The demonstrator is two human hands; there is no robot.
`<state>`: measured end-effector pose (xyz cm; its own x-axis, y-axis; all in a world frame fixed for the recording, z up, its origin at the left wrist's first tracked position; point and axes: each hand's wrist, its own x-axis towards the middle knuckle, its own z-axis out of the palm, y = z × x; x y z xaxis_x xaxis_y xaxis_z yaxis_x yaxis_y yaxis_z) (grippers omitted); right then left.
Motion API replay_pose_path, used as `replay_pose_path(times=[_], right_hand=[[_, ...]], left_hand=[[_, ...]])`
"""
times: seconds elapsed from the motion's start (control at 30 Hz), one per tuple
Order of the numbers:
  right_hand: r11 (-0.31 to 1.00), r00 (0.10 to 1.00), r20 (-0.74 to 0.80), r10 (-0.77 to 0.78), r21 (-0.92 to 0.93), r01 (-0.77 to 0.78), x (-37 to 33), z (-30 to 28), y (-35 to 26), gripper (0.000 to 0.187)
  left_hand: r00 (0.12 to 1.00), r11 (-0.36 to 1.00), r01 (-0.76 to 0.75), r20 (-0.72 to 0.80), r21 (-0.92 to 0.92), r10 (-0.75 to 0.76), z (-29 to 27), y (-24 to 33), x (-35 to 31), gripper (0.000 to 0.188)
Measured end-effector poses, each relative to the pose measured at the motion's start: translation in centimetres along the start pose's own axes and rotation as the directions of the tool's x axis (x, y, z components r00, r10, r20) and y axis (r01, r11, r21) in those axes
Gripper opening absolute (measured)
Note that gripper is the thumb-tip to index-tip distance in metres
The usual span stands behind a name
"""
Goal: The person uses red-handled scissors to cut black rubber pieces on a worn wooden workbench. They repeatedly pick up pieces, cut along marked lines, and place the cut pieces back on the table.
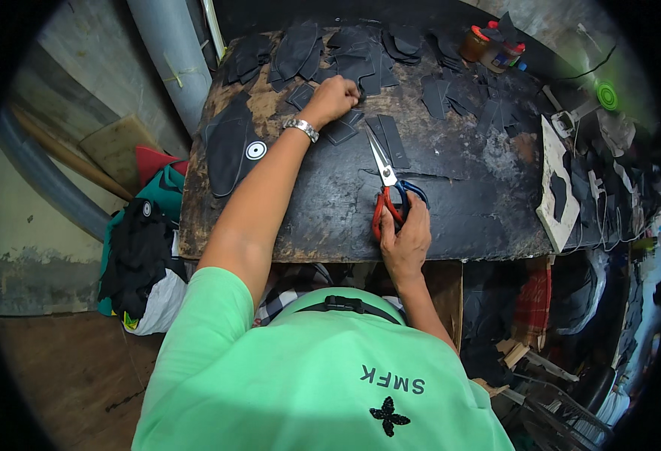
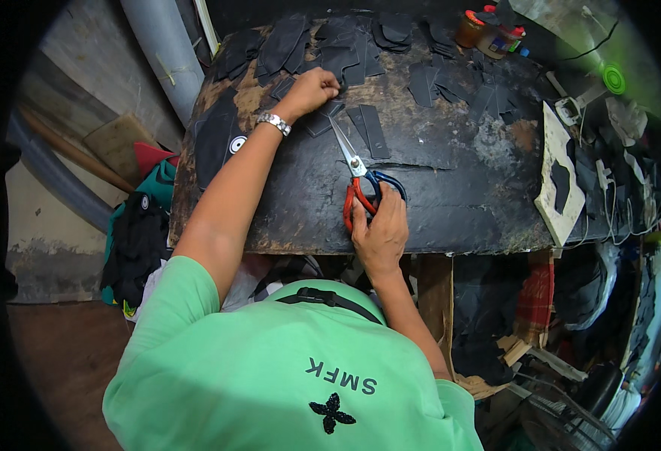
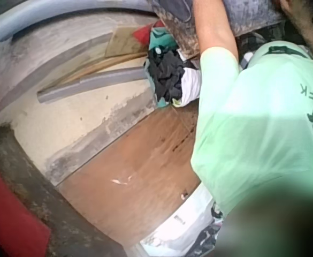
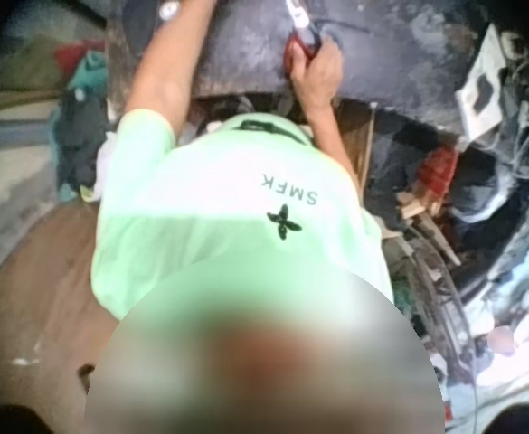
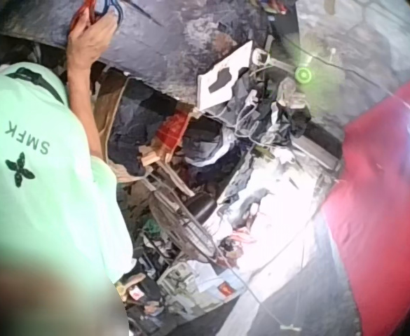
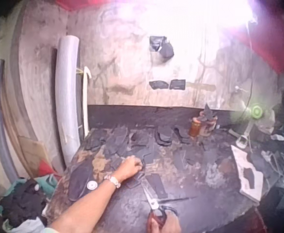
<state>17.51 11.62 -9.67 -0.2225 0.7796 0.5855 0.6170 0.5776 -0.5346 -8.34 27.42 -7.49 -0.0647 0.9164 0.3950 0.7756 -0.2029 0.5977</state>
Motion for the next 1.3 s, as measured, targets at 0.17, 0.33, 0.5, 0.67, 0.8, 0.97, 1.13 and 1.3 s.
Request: replay_pose_path(times=[0.17,0.33,0.5,0.67,0.8,0.97,1.13,1.3], right_hand=[[1.0,1.0,-0.002,0.003,0.027,-0.002,0.0,0.0,0.1,0.045],[0.999,1.0,0.01,0.021,0.024,-0.021,-0.2,-0.1,0.1,0.045],[0.999,1.0,-0.016,0.005,0.043,-0.004,-0.1,0.0,0.2,0.046],[1.0,1.0,0.005,0.009,0.027,-0.009,-0.2,0.0,0.2,0.045],[1.0,1.0,0.004,-0.024,-0.012,0.024,0.0,0.1,0.0,0.044],[1.0,0.999,-0.018,-0.028,-0.007,0.027,0.0,0.0,-0.1,0.044],[1.0,1.0,-0.012,-0.022,0.0,0.022,0.1,-0.1,0.0,0.044],[1.0,1.0,0.011,0.001,0.007,-0.001,0.1,-0.2,-0.1,0.044]], left_hand=[[0.955,0.591,0.1,-0.089,-0.8,-0.282,-2.3,0.6,1.0,0.015],[0.941,0.84,-0.07,-0.314,-0.538,-0.124,-7.5,3.9,-2.2,0.015],[0.932,0.973,0.162,0.349,-0.164,-0.096,-12.2,7.4,-14.7,0.019],[0.79,0.895,0.324,0.608,-0.308,-0.077,-14.7,9.0,-24.6,0.027],[0.917,0.874,0.395,0.172,-0.282,-0.359,-15.4,6.8,-25.7,0.022],[0.906,0.887,0.414,-0.189,0.204,-0.379,-10.8,2.1,-23.7,0.062],[0.92,0.735,0.391,-0.247,0.554,-0.303,-7.4,0.6,-23.4,0.056],[0.932,0.731,0.363,-0.219,0.578,-0.29,-7.7,0.5,-23.6,0.054]])
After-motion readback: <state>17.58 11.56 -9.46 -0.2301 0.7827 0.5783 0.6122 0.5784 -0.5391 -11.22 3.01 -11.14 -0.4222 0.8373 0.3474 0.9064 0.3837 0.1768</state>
